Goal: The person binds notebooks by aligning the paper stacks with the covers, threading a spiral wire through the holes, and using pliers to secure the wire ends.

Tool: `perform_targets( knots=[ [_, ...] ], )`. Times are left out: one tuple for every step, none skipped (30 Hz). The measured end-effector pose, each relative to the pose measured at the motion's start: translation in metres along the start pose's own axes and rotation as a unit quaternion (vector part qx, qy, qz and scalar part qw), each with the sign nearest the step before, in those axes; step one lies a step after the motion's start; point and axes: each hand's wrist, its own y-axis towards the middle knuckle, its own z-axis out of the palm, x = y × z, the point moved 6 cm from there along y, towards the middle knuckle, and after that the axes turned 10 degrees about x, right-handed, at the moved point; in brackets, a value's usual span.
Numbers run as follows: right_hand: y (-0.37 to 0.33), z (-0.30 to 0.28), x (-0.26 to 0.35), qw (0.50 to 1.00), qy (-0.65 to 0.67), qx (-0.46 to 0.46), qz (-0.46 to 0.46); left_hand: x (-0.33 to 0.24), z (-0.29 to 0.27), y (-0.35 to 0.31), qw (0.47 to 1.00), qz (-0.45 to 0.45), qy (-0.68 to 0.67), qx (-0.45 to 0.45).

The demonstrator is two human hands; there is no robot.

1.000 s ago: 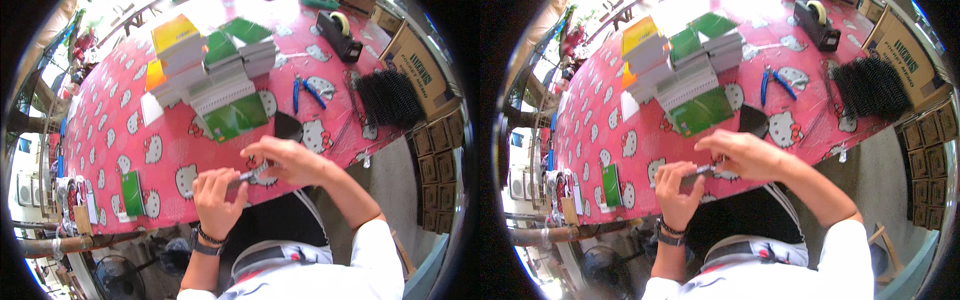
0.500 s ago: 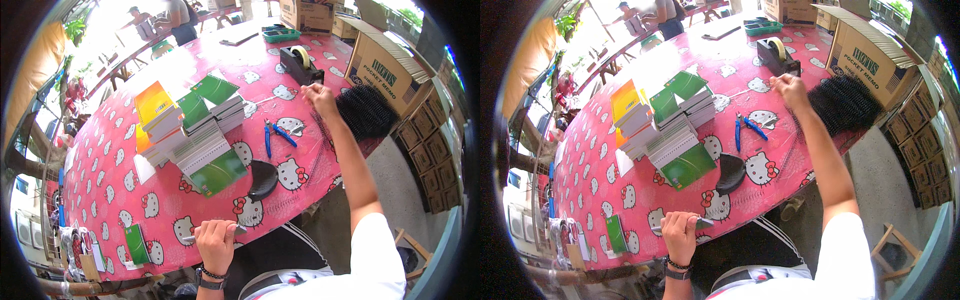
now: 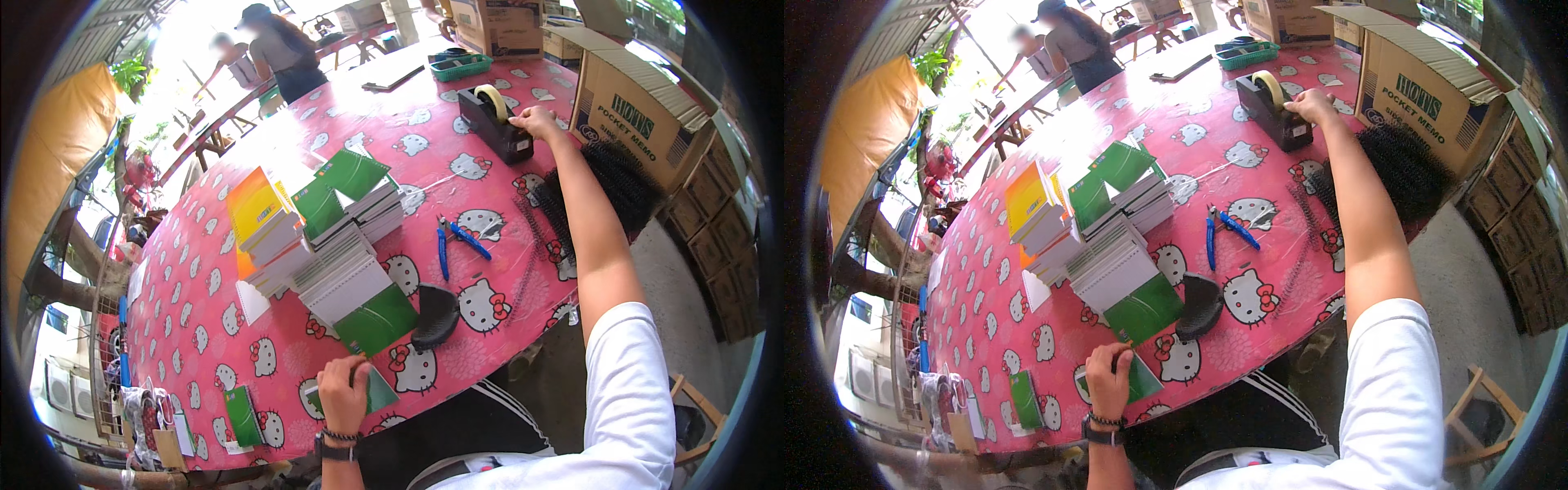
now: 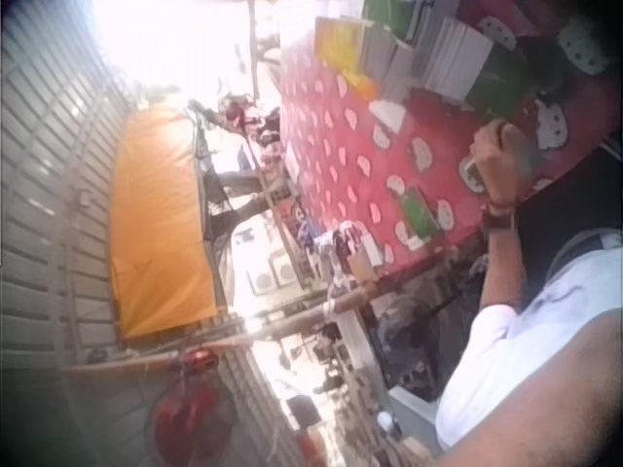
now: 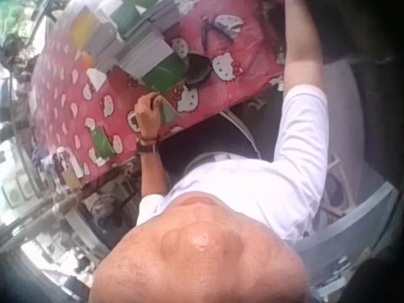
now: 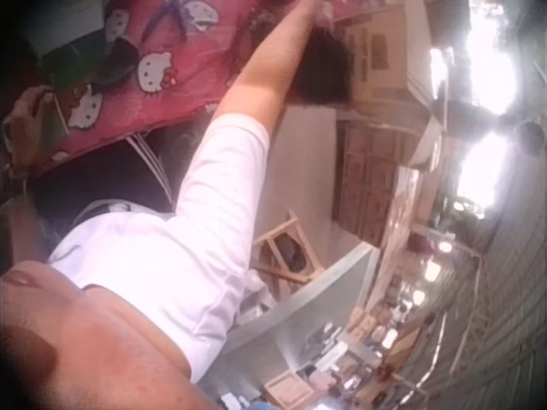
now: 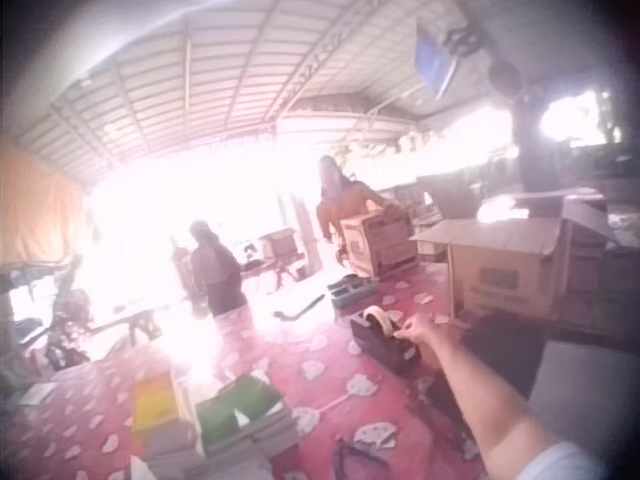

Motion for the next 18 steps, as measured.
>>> perform_targets(
  knots=[
    [0.003,-0.005,-0.004,1.000,0.012,0.001,-0.011,0.012,0.002,0.005,1.000,-0.009,-0.001,-0.009],
    [0.006,-0.003,-0.006,0.998,0.050,-0.028,-0.010,0.027,0.007,0.003,0.999,-0.028,-0.020,0.010],
    [0.013,-0.002,-0.021,0.994,0.100,-0.041,-0.016,0.032,0.011,0.005,0.999,-0.028,-0.041,0.004],
    [0.021,-0.005,-0.039,0.987,0.146,-0.059,-0.022,0.035,0.015,0.006,0.997,-0.025,-0.066,-0.003],
    [0.025,-0.005,-0.048,0.978,0.194,-0.070,-0.032,0.038,0.018,0.007,0.996,-0.030,-0.087,-0.010],
    [0.025,0.005,-0.045,0.964,0.253,-0.067,-0.038,0.041,0.017,0.006,0.995,-0.039,-0.087,-0.008],
    [0.025,0.011,-0.042,0.962,0.261,-0.077,-0.033,0.043,0.016,0.004,0.995,-0.047,-0.089,-0.007],
    [0.022,0.015,-0.040,0.959,0.268,-0.088,-0.027,0.045,0.014,0.003,0.994,-0.054,-0.091,-0.006],
    [0.019,0.015,-0.046,0.957,0.270,-0.101,-0.019,0.045,0.015,0.003,0.994,-0.056,-0.091,0.000],
    [0.015,0.012,-0.047,0.958,0.255,-0.128,-0.039,0.044,0.017,0.005,0.994,-0.058,-0.091,0.006],
    [0.013,0.007,-0.051,0.963,0.223,-0.149,-0.027,0.043,0.018,0.007,0.994,-0.059,-0.093,0.013],
    [0.005,0.014,-0.036,0.967,0.197,-0.158,-0.018,0.046,0.017,0.004,0.993,-0.066,-0.092,0.008],
    [-0.002,0.012,-0.037,0.971,0.165,-0.174,-0.004,0.045,0.017,0.005,0.993,-0.065,-0.098,0.006],
    [-0.008,0.008,-0.034,0.966,0.166,-0.196,-0.026,0.045,0.017,0.005,0.993,-0.063,-0.104,0.005],
    [-0.016,0.001,-0.028,0.961,0.177,-0.210,-0.021,0.045,0.018,0.005,0.992,-0.066,-0.103,0.006],
    [-0.024,-0.009,-0.010,0.956,0.193,-0.221,-0.017,0.047,0.015,0.003,0.993,-0.071,-0.099,0.004],
    [-0.032,-0.017,-0.003,0.949,0.206,-0.237,-0.011,0.047,0.014,0.002,0.993,-0.073,-0.098,0.004],
    [-0.028,-0.025,-0.002,0.948,0.239,-0.204,-0.046,0.046,0.015,0.003,0.993,-0.069,-0.100,0.005]
  ],
)
